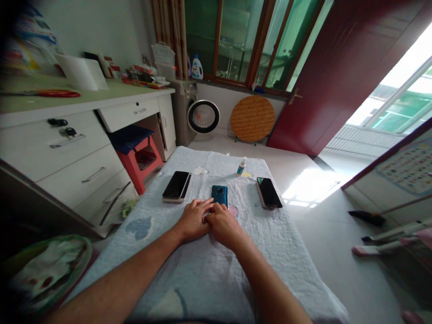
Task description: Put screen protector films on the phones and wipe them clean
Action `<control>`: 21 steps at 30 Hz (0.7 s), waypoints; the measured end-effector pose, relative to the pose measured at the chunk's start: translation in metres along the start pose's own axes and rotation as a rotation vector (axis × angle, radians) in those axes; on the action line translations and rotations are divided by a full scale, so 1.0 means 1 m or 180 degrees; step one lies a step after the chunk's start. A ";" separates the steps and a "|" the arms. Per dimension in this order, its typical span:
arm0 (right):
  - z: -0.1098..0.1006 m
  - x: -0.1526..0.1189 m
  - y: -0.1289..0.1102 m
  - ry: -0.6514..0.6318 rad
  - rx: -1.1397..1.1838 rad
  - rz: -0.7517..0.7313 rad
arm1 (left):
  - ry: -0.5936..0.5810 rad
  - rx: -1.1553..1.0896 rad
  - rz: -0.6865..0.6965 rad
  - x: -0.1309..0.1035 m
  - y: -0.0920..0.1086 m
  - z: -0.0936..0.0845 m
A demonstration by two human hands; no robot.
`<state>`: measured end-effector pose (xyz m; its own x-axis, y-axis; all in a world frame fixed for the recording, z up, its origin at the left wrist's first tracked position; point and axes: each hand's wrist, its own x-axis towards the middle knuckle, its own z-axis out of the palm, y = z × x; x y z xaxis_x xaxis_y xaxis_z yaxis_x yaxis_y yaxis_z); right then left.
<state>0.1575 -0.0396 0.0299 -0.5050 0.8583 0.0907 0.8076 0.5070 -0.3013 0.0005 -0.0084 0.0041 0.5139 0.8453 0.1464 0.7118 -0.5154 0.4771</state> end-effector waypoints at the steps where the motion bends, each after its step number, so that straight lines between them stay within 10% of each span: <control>1: 0.000 -0.002 -0.001 0.0024 0.0017 0.0013 | -0.0049 0.0019 -0.0019 0.000 0.000 -0.001; 21: -0.010 -0.045 0.001 0.0096 0.0062 0.0494 | -0.0116 0.0198 -0.0019 0.004 0.000 -0.003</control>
<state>0.1841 -0.0769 0.0347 -0.3651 0.9283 0.0700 0.8690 0.3668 -0.3321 0.0013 -0.0042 0.0073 0.5257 0.8433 0.1115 0.7429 -0.5190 0.4229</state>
